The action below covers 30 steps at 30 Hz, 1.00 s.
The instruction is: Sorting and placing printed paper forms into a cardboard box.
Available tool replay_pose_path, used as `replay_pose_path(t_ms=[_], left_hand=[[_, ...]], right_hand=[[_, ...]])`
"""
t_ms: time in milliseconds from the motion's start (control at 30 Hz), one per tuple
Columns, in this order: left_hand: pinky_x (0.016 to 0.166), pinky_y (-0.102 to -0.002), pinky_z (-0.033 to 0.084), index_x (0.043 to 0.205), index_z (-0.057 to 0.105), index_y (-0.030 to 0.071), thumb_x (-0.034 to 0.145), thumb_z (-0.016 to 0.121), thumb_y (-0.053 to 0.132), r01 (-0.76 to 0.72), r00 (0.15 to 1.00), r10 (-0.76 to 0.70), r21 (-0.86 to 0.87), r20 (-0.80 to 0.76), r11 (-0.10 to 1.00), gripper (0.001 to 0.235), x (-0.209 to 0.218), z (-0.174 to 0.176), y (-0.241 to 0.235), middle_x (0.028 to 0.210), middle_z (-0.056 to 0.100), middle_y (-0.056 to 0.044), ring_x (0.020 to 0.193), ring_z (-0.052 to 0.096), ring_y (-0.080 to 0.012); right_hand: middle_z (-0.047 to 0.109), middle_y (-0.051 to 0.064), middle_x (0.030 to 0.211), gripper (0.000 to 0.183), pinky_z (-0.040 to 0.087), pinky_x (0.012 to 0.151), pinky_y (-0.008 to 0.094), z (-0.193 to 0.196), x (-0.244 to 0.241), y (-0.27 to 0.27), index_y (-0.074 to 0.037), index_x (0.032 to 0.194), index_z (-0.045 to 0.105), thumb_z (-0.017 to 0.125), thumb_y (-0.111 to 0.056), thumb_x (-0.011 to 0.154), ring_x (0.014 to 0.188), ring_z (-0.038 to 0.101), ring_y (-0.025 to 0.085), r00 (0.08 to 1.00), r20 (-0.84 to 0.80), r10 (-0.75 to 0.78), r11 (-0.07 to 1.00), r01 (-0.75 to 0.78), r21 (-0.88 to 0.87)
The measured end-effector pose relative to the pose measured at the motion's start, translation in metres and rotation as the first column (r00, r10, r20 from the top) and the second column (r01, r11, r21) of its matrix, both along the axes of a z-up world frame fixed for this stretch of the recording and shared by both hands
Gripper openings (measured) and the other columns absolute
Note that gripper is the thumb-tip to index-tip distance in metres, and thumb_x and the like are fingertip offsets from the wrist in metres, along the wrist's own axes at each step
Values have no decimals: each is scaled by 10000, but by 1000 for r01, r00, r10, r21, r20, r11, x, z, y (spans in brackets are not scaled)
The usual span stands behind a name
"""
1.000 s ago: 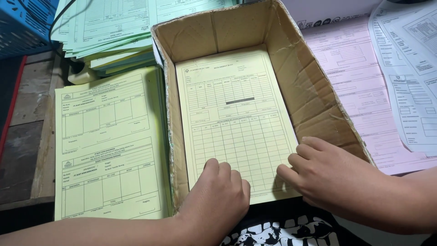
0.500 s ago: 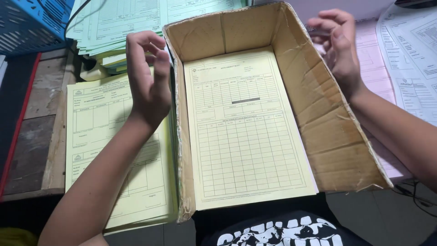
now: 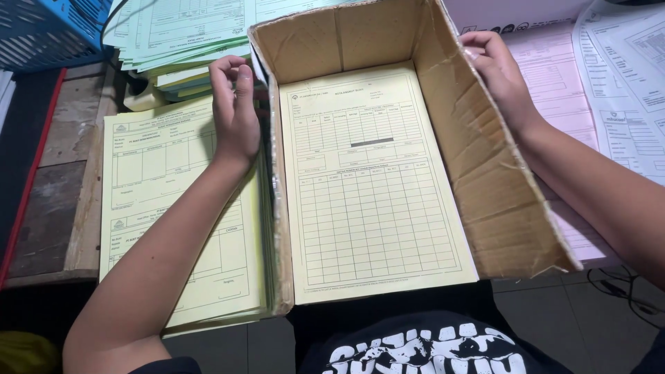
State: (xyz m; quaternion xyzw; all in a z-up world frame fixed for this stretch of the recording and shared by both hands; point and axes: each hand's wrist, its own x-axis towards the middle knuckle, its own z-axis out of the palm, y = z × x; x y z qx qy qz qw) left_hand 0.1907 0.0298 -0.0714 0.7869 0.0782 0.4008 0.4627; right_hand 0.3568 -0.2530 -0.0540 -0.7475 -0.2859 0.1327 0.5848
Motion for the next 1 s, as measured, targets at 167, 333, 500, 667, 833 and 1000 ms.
replay_pose_path(t_ms=[167, 333, 500, 667, 833, 1000], left_hand=[[786, -248, 361, 1017, 447, 81, 937, 365, 340, -17, 1000, 17, -1, 12, 1000, 283, 1, 1, 1, 917, 441, -26, 862, 412, -130], [757, -243, 363, 1014, 442, 88, 927, 378, 356, -3, 1000, 3, -51, 2, 999, 290, 2, -1, 3, 893, 435, -14, 820, 411, -117], [737, -242, 361, 990, 443, 67, 959, 351, 290, 70, 998, -70, -12, -11, 998, 244, -1, 1, -1, 852, 444, -15, 779, 422, -117], [645, -249, 353, 860, 459, 110, 941, 434, 226, 27, 997, -25, 17, -78, 999, 144, -2, -2, 1, 755, 485, 11, 696, 431, -99], [696, -259, 365, 883, 458, 87, 913, 444, 148, 44, 999, -44, 42, -20, 998, 70, 0, -5, 4, 791, 472, -15, 746, 436, -129], [652, -251, 350, 861, 445, 91, 886, 439, 27, 64, 998, -63, 42, -22, 997, 69, 2, -9, 6, 758, 449, -10, 707, 411, -122]], right_hand=[[516, -6, 1020, 367, 404, 771, 237, -25, 21, -3, -170, 1118, 478, 379, -426, 875, 894, 498, 102, 960, -248, 134, 959, -63, 275], [550, -34, 1013, 410, 361, 779, 205, -20, 14, -1, -154, 1082, 531, 401, -450, 829, 849, 462, 75, 944, -307, 124, 942, -15, 336], [535, -9, 986, 501, 421, 826, 257, -13, 7, 2, -144, 1085, 525, 426, -536, 789, 903, 517, 110, 919, -372, 130, 939, 7, 345], [571, -40, 915, 449, 432, 794, 214, -9, 2, 3, -138, 1050, 558, 430, -499, 817, 840, 547, 72, 913, -396, 99, 929, 58, 365], [561, -25, 921, 435, 436, 783, 215, -10, 5, 1, -155, 1032, 544, 390, -510, 834, 837, 538, 77, 913, -400, 80, 948, 54, 314], [557, -41, 891, 412, 390, 792, 214, -17, 10, 0, -176, 991, 544, 357, -512, 846, 827, 510, 71, 940, -329, 86, 953, 19, 304]])
